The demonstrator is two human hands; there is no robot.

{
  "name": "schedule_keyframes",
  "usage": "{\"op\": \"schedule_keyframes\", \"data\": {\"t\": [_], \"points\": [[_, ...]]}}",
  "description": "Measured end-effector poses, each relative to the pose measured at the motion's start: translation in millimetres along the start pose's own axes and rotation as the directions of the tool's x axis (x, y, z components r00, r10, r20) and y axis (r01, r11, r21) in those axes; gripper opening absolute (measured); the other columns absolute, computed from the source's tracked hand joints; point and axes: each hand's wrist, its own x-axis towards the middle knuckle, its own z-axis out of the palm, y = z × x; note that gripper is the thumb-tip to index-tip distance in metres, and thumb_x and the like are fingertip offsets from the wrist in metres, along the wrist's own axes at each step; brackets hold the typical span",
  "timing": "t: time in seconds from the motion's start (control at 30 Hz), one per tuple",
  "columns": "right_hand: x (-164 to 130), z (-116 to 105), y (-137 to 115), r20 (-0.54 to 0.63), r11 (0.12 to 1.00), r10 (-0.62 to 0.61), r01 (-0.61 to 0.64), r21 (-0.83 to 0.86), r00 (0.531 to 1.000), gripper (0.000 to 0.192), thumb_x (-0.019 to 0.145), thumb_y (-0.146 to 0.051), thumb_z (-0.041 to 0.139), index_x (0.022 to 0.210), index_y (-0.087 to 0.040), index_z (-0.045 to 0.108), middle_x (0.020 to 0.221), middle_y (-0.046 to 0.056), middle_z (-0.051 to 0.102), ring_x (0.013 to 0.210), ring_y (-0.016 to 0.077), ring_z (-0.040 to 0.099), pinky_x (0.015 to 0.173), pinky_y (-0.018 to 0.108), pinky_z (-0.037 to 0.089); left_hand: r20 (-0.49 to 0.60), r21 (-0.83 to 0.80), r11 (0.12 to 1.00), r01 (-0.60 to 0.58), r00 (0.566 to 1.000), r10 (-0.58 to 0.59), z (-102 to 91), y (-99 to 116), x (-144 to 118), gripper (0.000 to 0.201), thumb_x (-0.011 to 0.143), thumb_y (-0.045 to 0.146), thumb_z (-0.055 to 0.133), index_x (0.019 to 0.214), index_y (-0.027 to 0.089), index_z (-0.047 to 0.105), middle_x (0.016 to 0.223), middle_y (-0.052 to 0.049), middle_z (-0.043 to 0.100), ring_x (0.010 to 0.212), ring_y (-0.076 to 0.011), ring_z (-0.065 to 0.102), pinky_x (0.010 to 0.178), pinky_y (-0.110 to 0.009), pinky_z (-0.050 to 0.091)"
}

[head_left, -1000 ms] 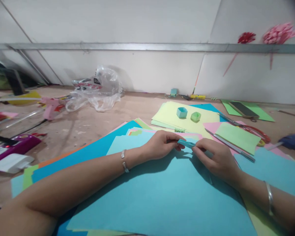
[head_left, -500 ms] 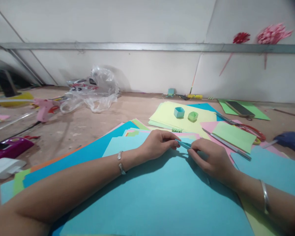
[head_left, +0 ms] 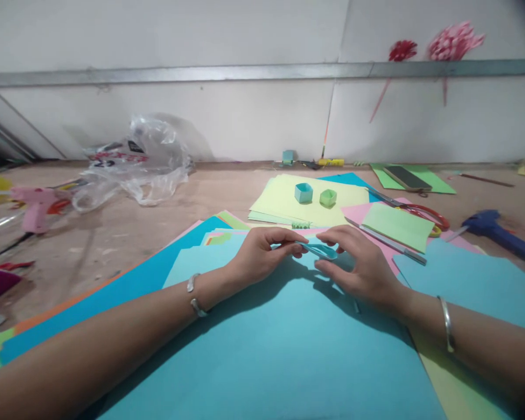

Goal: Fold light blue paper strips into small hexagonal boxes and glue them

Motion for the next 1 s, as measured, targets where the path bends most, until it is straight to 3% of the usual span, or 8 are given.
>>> {"op": "schedule_keyframes", "data": {"t": [0.1, 0.23, 0.5, 0.6, 0.7, 0.8, 0.9, 1.0], "points": [[0, -1, -2, 0.008, 1.000, 0.000, 0.000, 0.021, 1.000, 0.004, 0.088, -0.022, 0.062, 0.088, -0.018, 0.063, 0.082, 0.005, 0.066, 0.077, 0.0178, 0.060, 0.070, 0.032, 0.049, 0.010, 0.062, 0.997, -0.043, 0.999, 0.043, -1.5, -2, 1, 0.011, 0.081, 0.020, 0.069, 0.088, 0.017, 0.076, 0.073, -0.004, 0.075, 0.067, -0.0147, 0.068, 0.067, -0.027, 0.055], [1, -2, -2, 0.002, 0.999, 0.032, -0.032, 0.037, 0.999, 0.012, 0.088, -0.019, 0.060, 0.076, -0.018, 0.060, 0.070, 0.002, 0.061, 0.068, 0.0151, 0.056, 0.063, 0.028, 0.045, 0.025, 0.248, 0.948, -0.197, 0.980, 0.197, -4.6, -4, 3, 0.011, 0.083, 0.021, 0.067, 0.089, 0.018, 0.077, 0.078, -0.005, 0.075, 0.070, -0.0149, 0.067, 0.066, -0.026, 0.053], [-1, 0, 0, 0.062, 0.999, 0.035, -0.037, 0.038, 0.997, 0.011, 0.087, -0.016, 0.058, 0.077, -0.018, 0.062, 0.073, 0.002, 0.062, 0.072, 0.0159, 0.056, 0.066, 0.028, 0.044, 0.250, 0.621, 0.536, -0.571, 0.793, 0.556, -4.7, -6, 1, 0.017, 0.091, 0.021, 0.058, 0.098, 0.019, 0.073, 0.079, -0.006, 0.070, 0.071, -0.0164, 0.061, 0.065, -0.029, 0.047], [-2, 1, -1, 0.042, 0.999, 0.045, -0.045, 0.014, 0.998, 0.004, 0.087, -0.021, 0.060, 0.085, -0.018, 0.062, 0.079, 0.003, 0.063, 0.075, 0.0169, 0.055, 0.068, 0.029, 0.045, 0.169, 0.616, 0.584, -0.529, 0.813, 0.558, -5.5, -6, 2, 0.018, 0.091, 0.019, 0.057, 0.090, 0.022, 0.075, 0.077, -0.005, 0.067, 0.069, -0.0144, 0.058, 0.064, -0.028, 0.045], [3, -3, -1, 0.007, 0.986, 0.068, -0.066, -0.151, 0.998, 0.023, 0.087, -0.027, 0.063, 0.106, -0.014, 0.060, 0.097, 0.010, 0.064, 0.087, 0.0212, 0.056, 0.073, 0.032, 0.046, -0.044, 0.505, 0.800, -0.324, 0.916, 0.399, -7.8, -6, 6, 0.013, 0.085, 0.022, 0.064, 0.082, 0.021, 0.076, 0.072, -0.003, 0.063, 0.064, -0.0127, 0.054, 0.059, -0.025, 0.041], [14, -14, 2, 0.091, 0.814, 0.180, -0.096, -0.573, 0.979, 0.018, 0.087, -0.014, 0.053, 0.102, -0.011, 0.063, 0.100, 0.016, 0.063, 0.095, 0.0275, 0.056, 0.075, 0.035, 0.041, -0.268, 0.174, 0.984, 0.044, 0.963, 0.005, -9.4, -4, 10, 0.014, 0.079, 0.029, 0.069, 0.074, 0.017, 0.073, 0.063, 0.000, 0.056, 0.060, -0.0116, 0.048, 0.055, -0.025, 0.037], [23, -23, 6, 0.167, 0.473, 0.436, -0.068, -0.879, 0.884, 0.024, 0.084, -0.002, 0.043, 0.089, -0.009, 0.066, 0.090, 0.018, 0.065, 0.090, 0.0311, 0.060, 0.071, 0.038, 0.034, -0.254, -0.260, 0.918, 0.298, 0.896, -0.363, -10.0, -2, 13, 0.026, 0.076, 0.038, 0.072, 0.069, 0.015, 0.065, 0.057, 0.004, 0.043, 0.052, -0.0078, 0.036, 0.049, -0.023, 0.027], [24, -27, 12, 0.172, 0.373, 0.547, -0.054, -0.926, 0.819, 0.023, 0.081, 0.002, 0.045, 0.080, -0.008, 0.065, 0.073, 0.015, 0.066, 0.074, 0.0285, 0.064, 0.068, 0.037, 0.029, -0.202, -0.476, 0.819, 0.320, 0.867, -0.456, -11.3, 1, 15, 0.034, 0.066, 0.038, 0.081, 0.063, 0.015, 0.056, 0.057, 0.006, 0.037, 0.052, -0.0058, 0.031, 0.047, -0.021, 0.024]]}}
